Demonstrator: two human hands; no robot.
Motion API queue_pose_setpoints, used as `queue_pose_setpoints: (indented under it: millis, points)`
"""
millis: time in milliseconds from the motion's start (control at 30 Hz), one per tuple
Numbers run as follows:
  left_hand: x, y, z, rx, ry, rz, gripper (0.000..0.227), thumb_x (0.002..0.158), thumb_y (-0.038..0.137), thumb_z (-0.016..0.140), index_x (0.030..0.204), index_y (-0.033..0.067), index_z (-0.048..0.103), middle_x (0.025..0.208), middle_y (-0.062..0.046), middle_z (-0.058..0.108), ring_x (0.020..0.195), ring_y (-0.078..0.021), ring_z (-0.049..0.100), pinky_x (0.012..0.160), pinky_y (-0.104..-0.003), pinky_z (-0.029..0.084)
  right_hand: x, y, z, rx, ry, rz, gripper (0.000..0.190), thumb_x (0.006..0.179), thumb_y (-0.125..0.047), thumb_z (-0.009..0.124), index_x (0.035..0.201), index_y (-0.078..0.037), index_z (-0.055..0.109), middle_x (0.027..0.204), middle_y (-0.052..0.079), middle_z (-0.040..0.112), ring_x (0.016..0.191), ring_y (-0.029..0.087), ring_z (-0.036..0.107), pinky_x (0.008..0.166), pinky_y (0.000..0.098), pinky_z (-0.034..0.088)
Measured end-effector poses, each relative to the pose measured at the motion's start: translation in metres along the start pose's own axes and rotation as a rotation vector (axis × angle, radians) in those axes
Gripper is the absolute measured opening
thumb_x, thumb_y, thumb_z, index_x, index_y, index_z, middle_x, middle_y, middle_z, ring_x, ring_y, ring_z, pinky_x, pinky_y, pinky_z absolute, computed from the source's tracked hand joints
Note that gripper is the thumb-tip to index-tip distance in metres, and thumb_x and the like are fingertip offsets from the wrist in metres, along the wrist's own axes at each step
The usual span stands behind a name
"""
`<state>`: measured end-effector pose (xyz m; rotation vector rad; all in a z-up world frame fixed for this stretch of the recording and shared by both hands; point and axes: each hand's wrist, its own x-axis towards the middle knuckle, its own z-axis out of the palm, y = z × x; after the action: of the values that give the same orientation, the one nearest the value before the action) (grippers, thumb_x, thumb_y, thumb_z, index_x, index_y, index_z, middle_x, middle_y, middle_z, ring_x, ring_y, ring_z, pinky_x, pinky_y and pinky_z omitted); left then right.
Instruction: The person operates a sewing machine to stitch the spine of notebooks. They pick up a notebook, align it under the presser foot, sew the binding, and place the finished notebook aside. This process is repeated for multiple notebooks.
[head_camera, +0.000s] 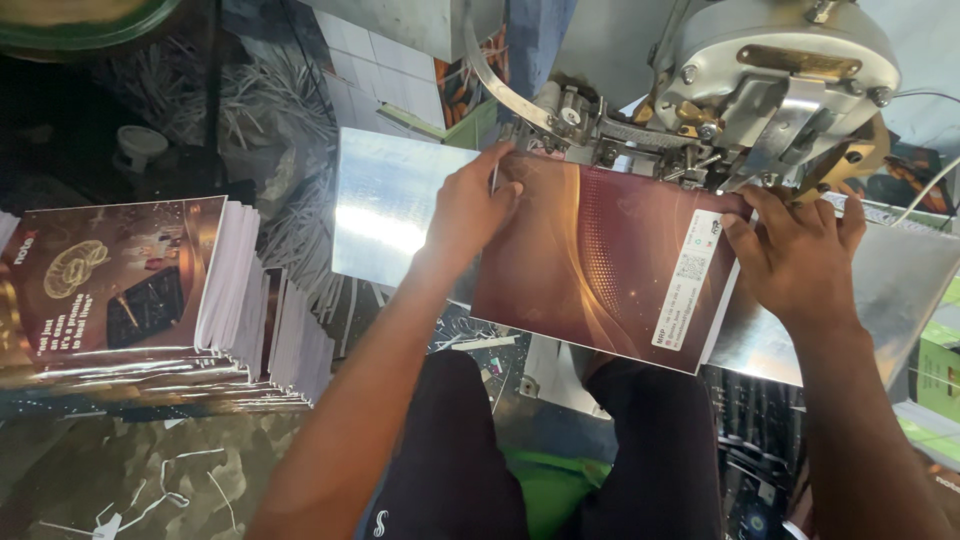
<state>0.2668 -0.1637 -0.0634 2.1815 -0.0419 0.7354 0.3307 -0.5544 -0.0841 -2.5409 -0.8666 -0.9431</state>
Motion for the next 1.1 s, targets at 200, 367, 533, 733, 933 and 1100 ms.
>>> queue_pose_setpoints:
  millis: [200,367,533,733,933,1100]
  points:
    - [-0.015,0.009,0.022,0.235,0.003,-0.099,0.062,0.091,0.029,0.07,0.15,0.0256,0.049,0.101,-0.019,0.067,0.09,-0.0428,0.069,0.079,-0.052,0.055,-0.008,0.012,0.0,-0.076,-0.052,0.074,0.033,0.116,-0.044,0.063,0.134,-0.017,0.066,0.113,0.01,0.064,0.119,0.032,0.056,0.127,0.063,0.017]
    - [-0.028,0.029,0.037,0.393,0.035,-0.06,0.057,0.098,0.035,0.064,0.152,0.0313,0.046,0.098,-0.018,0.061,0.073,-0.0421,0.069,0.063,-0.053,0.055,-0.014,0.03,-0.006,-0.061,-0.042,0.051,0.034,0.113,-0.042,0.061,0.134,-0.016,0.065,0.125,0.01,0.061,0.129,0.032,0.053,0.123,0.0669,0.015]
    - [-0.033,0.038,0.047,0.425,0.045,-0.01,0.053,0.101,0.034,0.061,0.152,0.0313,0.047,0.096,-0.016,0.059,0.066,-0.0384,0.069,0.057,-0.052,0.055,-0.02,0.043,-0.009,-0.029,-0.042,0.076,0.035,0.114,-0.043,0.062,0.128,-0.011,0.063,0.134,0.011,0.059,0.133,0.033,0.05,0.123,0.0688,0.013]
    - [-0.029,0.048,0.065,0.42,0.027,-0.016,0.051,0.099,0.036,0.063,0.148,0.0314,0.05,0.095,-0.016,0.06,0.067,-0.0388,0.069,0.058,-0.052,0.056,-0.026,0.054,-0.021,-0.018,-0.037,0.097,0.036,0.113,-0.042,0.06,0.131,-0.011,0.062,0.145,0.014,0.057,0.142,0.035,0.047,0.124,0.0713,0.008]
    - [-0.027,0.053,0.073,0.424,-0.003,-0.02,0.055,0.098,0.037,0.063,0.15,0.0322,0.047,0.095,-0.016,0.061,0.067,-0.0398,0.069,0.059,-0.052,0.056,-0.025,0.058,-0.029,-0.017,-0.044,0.114,0.037,0.113,-0.043,0.057,0.133,-0.012,0.061,0.147,0.015,0.059,0.147,0.036,0.046,0.125,0.0729,0.007]
    - [-0.026,0.052,0.074,0.439,-0.007,-0.029,0.054,0.098,0.038,0.064,0.149,0.0328,0.047,0.096,-0.015,0.062,0.068,-0.0403,0.07,0.06,-0.052,0.056,-0.026,0.055,-0.03,0.002,-0.041,0.116,0.034,0.113,-0.04,0.056,0.133,-0.014,0.061,0.147,0.013,0.06,0.144,0.034,0.046,0.124,0.0698,0.008]
